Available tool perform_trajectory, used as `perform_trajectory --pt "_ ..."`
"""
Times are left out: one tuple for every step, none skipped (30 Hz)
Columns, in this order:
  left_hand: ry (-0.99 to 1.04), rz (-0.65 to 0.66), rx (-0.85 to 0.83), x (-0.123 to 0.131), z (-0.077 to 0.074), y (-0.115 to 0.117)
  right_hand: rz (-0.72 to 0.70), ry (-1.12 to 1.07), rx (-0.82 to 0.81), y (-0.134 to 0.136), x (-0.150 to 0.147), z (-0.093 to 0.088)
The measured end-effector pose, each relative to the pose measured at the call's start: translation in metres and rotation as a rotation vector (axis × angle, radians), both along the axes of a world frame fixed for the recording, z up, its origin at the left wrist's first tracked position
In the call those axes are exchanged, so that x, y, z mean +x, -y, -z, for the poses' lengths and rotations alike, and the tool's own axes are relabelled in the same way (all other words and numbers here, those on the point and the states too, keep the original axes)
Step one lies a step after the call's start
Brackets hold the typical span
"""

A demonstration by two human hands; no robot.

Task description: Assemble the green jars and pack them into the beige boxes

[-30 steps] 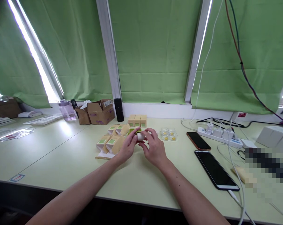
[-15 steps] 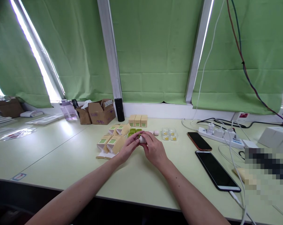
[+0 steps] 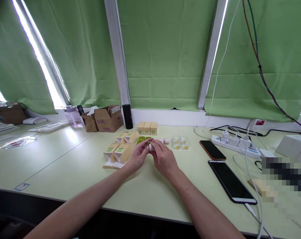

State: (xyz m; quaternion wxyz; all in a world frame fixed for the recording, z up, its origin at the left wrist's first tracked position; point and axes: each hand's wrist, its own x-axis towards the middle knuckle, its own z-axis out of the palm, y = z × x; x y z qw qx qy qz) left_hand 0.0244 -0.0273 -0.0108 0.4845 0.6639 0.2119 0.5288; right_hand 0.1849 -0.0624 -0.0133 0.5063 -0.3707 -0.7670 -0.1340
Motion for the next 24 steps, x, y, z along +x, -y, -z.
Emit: perform_trajectory --pt "0.003 -0.009 -0.001 0.0008 -0.0004 0.0004 -0.001 0.005 0.009 0.0001 0.0 -0.0006" --pt "0.004 -0.017 0.0 0.0017 -0.0007 0.0007 -0.002 0.01 0.017 0.0002 0.0 -0.0012" --pt "0.007 -0.025 0.002 0.0025 -0.0011 0.001 -0.005 0.015 0.025 0.0003 0.0 -0.0016" --pt "0.01 -0.034 0.005 0.0032 -0.0013 0.0011 -0.008 0.018 0.033 0.0004 -0.0001 -0.002" --pt "0.012 -0.044 0.008 0.0037 -0.0014 0.0012 -0.011 0.018 0.04 0.0006 -0.0002 -0.0022" --pt "0.013 -0.054 0.012 0.0039 -0.0015 0.0011 -0.013 0.017 0.043 0.0008 -0.0004 -0.0023" --pt "0.01 -0.06 0.018 0.0038 -0.0015 0.001 -0.014 0.014 0.042 0.0011 -0.0007 -0.0023" --pt "0.006 -0.062 0.024 0.0032 -0.0015 0.0009 -0.013 0.01 0.035 0.0014 -0.001 -0.0022" --pt "-0.002 -0.06 0.03 0.0022 -0.0015 0.001 -0.011 0.006 0.024 0.0016 -0.0012 -0.0019" --pt "-0.01 -0.053 0.034 0.0009 -0.0015 0.0011 -0.01 0.0 0.013 0.0017 -0.0013 -0.0015" --pt "-0.016 -0.042 0.034 -0.0005 -0.0016 0.0014 -0.008 -0.005 0.002 0.0016 -0.0012 -0.0009" --pt "-0.019 -0.025 0.027 -0.0019 -0.0016 0.0017 -0.007 -0.011 -0.003 0.0013 -0.001 -0.0002" --pt "-0.02 -0.003 0.015 -0.0031 -0.0016 0.002 -0.007 -0.016 0.0 0.0008 -0.0008 0.0005" --pt "-0.017 0.023 0.002 -0.0039 -0.0015 0.0024 -0.007 -0.021 0.005 0.0002 -0.0004 0.0014" --pt "-0.012 0.046 -0.007 -0.0042 -0.0013 0.0026 -0.007 -0.025 0.014 -0.0005 -0.0001 0.0023" --pt "-0.009 0.065 -0.008 -0.004 -0.0011 0.0028 -0.007 -0.026 0.019 -0.0013 0.0003 0.0032" --pt "-0.008 0.073 -0.003 -0.0034 -0.0009 0.0028 -0.007 -0.026 0.018 -0.002 0.0005 0.0041" --pt "-0.01 0.073 0.009 -0.0026 -0.0006 0.0028 -0.007 -0.028 0.014 -0.0027 0.0007 0.0049" --pt "-0.016 0.066 0.021 -0.0015 -0.0004 0.0026 -0.005 -0.03 0.008 -0.0032 0.0007 0.0056" --pt "-0.024 0.055 0.031 -0.0005 -0.0002 0.0023 -0.003 -0.033 0.005 -0.0036 0.0007 0.0063" --pt "-0.031 0.043 0.038 0.0004 0.0001 0.0018 -0.001 -0.037 0.003 -0.0038 0.0006 0.0067" --pt "-0.037 0.032 0.042 0.0011 0.0004 0.0012 0.001 -0.041 0.004 -0.0039 0.0004 0.007" --pt "-0.04 0.021 0.044 0.0017 0.0009 0.0005 0.004 -0.044 0.009 -0.0038 0.0002 0.0071" --pt "-0.042 0.013 0.045 0.0021 0.0014 -0.0002 0.008 -0.044 0.014 -0.0037 0.0 0.0071"
